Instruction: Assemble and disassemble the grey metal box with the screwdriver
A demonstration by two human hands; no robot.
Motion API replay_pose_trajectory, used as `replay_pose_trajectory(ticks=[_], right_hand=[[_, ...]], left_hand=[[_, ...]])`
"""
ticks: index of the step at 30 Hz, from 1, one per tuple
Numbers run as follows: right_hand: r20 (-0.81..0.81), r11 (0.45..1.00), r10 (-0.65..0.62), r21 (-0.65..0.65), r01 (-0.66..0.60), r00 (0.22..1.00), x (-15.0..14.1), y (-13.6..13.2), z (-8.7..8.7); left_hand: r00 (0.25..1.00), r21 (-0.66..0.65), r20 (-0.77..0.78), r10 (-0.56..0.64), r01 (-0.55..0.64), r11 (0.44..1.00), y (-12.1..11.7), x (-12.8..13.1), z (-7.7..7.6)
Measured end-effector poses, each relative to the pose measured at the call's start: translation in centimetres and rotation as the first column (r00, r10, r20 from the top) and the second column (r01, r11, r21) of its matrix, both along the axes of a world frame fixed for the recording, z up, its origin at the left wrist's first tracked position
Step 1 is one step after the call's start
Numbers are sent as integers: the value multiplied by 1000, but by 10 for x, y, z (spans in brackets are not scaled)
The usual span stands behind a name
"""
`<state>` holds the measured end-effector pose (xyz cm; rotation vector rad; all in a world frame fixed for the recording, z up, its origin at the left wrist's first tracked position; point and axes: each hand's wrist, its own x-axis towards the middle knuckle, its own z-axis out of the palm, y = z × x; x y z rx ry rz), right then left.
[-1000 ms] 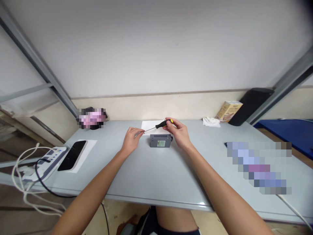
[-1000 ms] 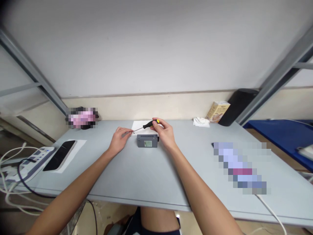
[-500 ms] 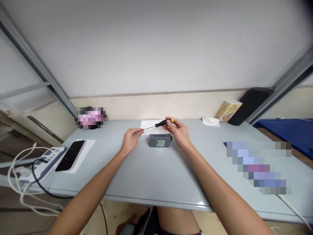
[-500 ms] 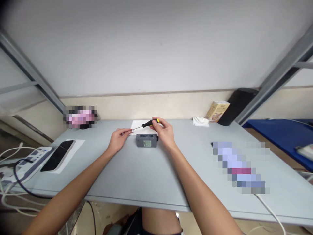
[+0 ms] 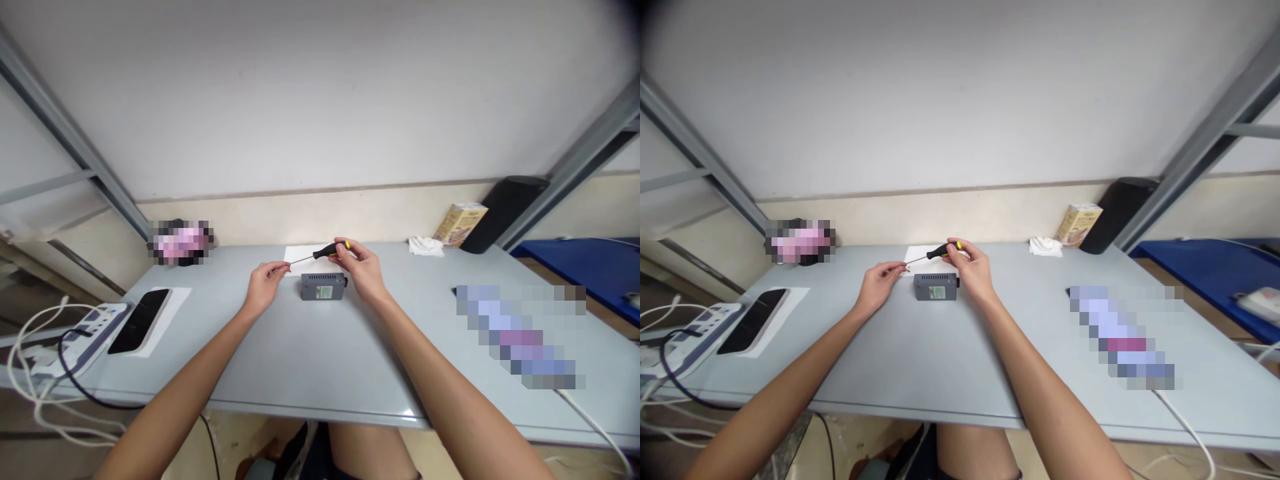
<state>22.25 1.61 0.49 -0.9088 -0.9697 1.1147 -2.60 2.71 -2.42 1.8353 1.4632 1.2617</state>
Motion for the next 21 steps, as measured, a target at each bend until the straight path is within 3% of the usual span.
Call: replay_pose_trajectory(ticks=[21], right_hand=[[8,1000,-7,25,7,1000,1,-2,3]], left_hand=[[1000,9,-1,-20,20,1000,-5,3,3]])
